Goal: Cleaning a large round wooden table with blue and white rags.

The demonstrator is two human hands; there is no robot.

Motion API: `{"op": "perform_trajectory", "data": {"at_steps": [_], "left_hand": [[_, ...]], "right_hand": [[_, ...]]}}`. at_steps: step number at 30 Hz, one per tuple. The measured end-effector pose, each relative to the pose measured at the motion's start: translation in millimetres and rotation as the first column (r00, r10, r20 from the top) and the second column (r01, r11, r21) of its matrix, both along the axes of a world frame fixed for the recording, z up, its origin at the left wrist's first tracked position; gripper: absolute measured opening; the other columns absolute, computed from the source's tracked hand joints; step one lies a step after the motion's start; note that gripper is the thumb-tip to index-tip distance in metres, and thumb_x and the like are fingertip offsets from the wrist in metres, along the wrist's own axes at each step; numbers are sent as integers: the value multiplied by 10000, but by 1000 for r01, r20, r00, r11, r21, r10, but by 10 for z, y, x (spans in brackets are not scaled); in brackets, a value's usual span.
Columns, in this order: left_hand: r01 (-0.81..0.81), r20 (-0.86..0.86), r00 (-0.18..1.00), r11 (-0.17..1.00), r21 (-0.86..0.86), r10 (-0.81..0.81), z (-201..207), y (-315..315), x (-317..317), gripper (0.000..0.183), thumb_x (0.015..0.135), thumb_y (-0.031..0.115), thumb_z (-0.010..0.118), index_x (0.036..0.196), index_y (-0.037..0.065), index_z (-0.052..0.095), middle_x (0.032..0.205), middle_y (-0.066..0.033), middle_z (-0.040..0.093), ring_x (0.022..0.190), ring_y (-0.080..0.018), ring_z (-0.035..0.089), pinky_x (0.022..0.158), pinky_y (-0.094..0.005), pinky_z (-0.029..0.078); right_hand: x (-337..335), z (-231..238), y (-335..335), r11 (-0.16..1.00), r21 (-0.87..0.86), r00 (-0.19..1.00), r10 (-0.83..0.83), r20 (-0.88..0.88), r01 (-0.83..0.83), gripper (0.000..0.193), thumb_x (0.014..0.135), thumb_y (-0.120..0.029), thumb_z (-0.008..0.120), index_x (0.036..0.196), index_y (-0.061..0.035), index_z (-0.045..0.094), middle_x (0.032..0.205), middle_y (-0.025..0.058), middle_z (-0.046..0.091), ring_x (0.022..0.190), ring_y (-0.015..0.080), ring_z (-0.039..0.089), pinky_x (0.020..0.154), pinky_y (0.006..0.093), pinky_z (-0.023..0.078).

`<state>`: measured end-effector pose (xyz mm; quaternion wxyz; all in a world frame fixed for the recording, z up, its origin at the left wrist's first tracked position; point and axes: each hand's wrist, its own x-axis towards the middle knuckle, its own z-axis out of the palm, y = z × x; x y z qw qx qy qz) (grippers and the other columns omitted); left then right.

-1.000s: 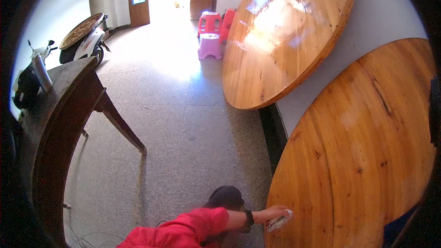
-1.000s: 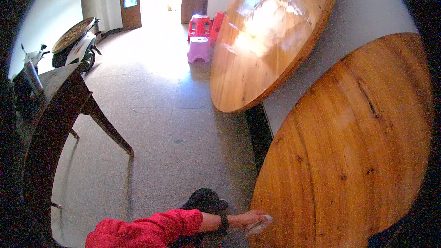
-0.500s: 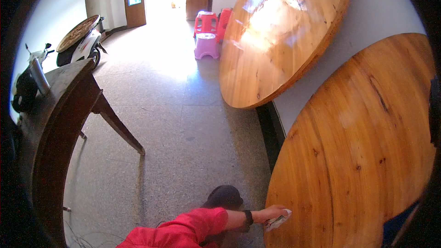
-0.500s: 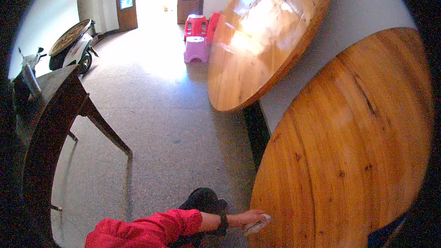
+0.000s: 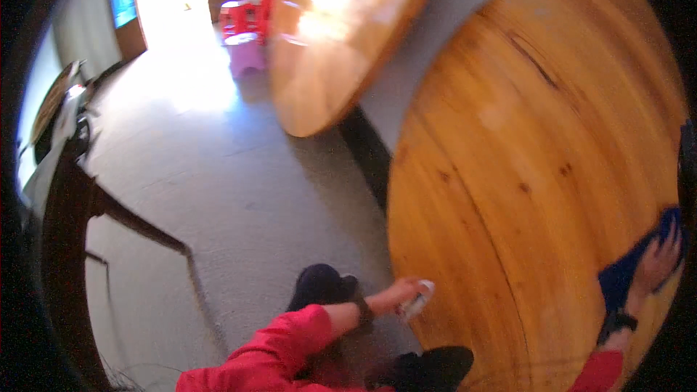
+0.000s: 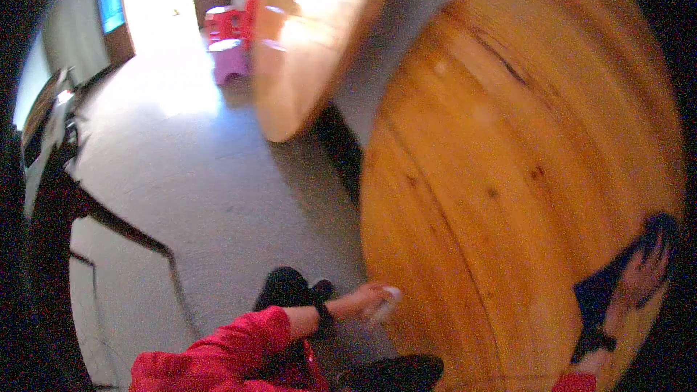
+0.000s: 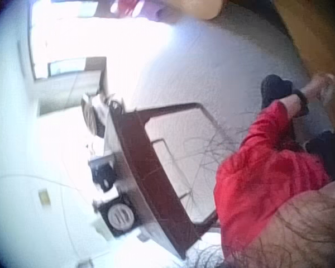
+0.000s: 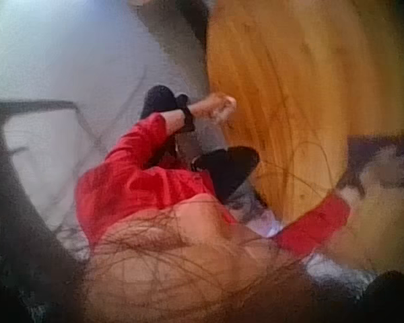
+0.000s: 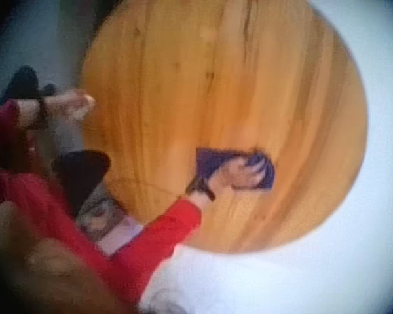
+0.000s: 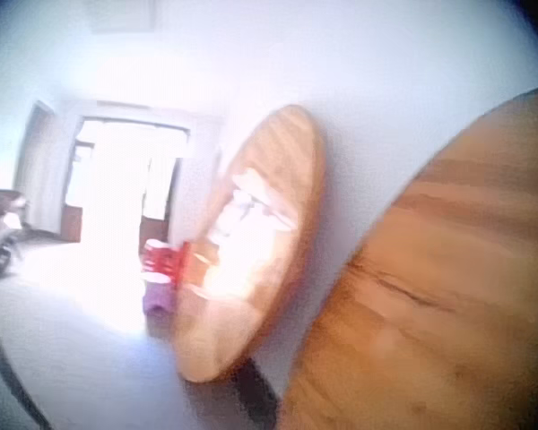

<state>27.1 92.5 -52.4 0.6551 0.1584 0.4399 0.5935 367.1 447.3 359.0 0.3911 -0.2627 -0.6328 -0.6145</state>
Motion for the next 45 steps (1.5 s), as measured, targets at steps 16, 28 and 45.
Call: {"op": "perform_trajectory", "data": {"at_steps": [16,28,45], "left_hand": [[-27,-49,999,992,-122,21,63,-12,25,356,882,210,569,1167,-3,571,900,-61,638,739,-160,621,612,-287,495],[-46,-102,994,994,-98,36,26,46,17,343,876,218,590,1136,-5,589,894,-69,634,757,-157,618,653,-290,494],[-8,-123,992,991,-134,-8,324,-15,19,256,901,205,571,1070,14,601,832,-50,631,724,-140,611,615,-289,491]], "right_hand": [[-604,-80,-710,990,-74,988,111,-104,-119,433,891,-229,563,1314,-137,545,1310,152,527,1198,328,499,1024,447,372],[-591,-20,-656,992,-42,990,116,-79,-119,435,887,-229,585,1314,-157,544,1294,146,536,1175,332,513,995,446,406],[-416,26,-495,995,-65,996,75,-45,-78,416,910,-236,552,1316,-150,545,1289,165,545,1183,341,514,1000,448,407]]}}
